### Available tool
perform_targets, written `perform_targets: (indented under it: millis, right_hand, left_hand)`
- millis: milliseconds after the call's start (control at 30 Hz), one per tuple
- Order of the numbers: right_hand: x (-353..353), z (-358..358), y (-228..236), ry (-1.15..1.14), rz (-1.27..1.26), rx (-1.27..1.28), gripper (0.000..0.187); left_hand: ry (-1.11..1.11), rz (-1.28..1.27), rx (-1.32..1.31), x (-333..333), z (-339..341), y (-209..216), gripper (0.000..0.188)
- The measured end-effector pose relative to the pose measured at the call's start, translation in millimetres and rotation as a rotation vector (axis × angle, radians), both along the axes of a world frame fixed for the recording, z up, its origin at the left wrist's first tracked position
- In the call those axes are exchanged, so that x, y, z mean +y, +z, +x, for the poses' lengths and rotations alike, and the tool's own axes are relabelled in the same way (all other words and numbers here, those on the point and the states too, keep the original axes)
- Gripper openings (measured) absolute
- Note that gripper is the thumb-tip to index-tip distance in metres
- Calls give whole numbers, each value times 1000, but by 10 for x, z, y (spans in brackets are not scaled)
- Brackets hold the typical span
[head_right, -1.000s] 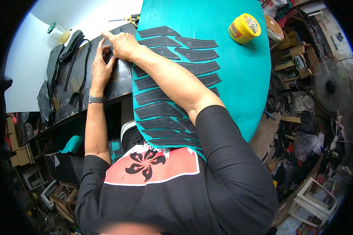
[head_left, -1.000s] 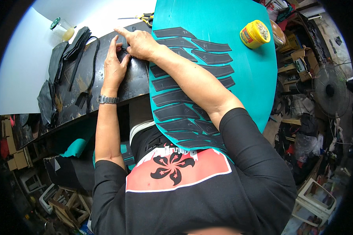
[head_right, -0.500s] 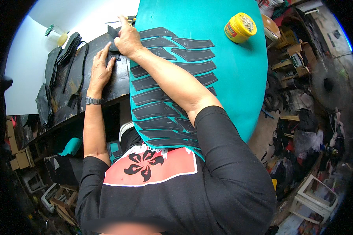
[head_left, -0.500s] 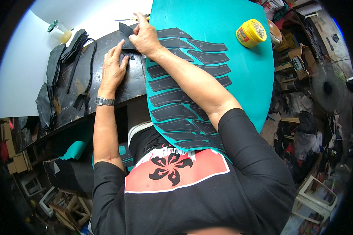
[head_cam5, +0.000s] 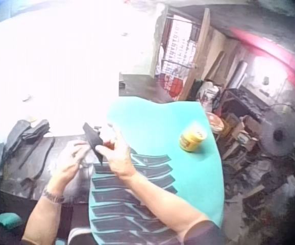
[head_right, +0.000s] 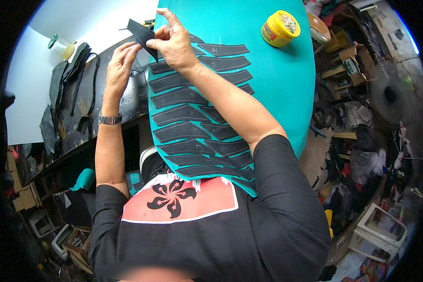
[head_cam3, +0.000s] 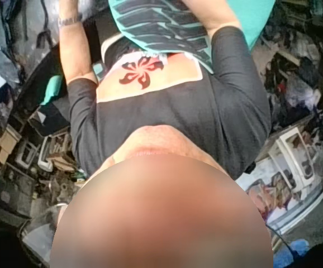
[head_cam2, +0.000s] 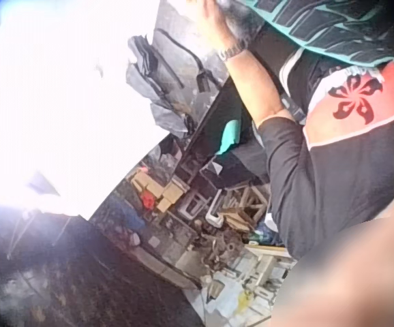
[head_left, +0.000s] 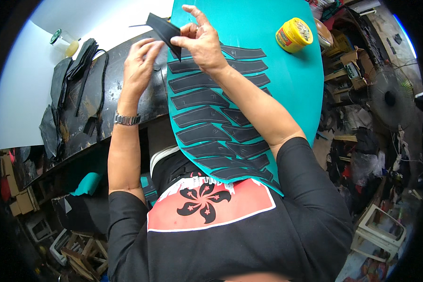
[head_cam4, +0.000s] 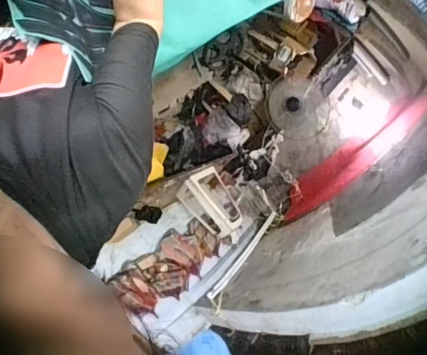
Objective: The person arranges black rubber pieces in a staggered pattern on a teal board. They repeatedly pick up individual pieces, place them in sequence, and adjust alignment by hand.
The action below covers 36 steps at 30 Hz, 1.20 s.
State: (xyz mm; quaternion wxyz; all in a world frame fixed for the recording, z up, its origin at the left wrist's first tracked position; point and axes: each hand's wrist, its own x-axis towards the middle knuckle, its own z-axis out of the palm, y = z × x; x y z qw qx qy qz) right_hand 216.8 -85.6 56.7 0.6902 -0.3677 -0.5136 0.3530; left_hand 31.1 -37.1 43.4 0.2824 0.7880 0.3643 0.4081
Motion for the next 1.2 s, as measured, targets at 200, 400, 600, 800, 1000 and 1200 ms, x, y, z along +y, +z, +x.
perform_targets:
  millis: [200, 400, 600, 800, 1000, 1200]
  right_hand:
    - [-414, 346, 53, -105, -103, -83, 101]
    - [-645, 806, 222, 101, -174, -265, 101]
    - [-1000, 1382, 144, -70, -241, -299, 92]
    - [-1326, 2057, -98, -292, -200, 164, 79]
    - [-1320, 2566, -200, -345, -106, 267, 76]
    - [-1502, 2634, -205, -227, -193, 282, 75]
  left_hand:
    - [-242, -258, -139, -229, 485, 167, 22]
    - [-458, -298, 176, -446, 627, 244, 28]
    - [-947, -128, 447, -751, 161, 543, 85]
    - [-1290, -255, 504, -1119, -175, 642, 76]
    - [-1380, -358, 489, -1168, -183, 722, 74]
    - [-1038, 73, 414, -1507, -178, 542, 54]
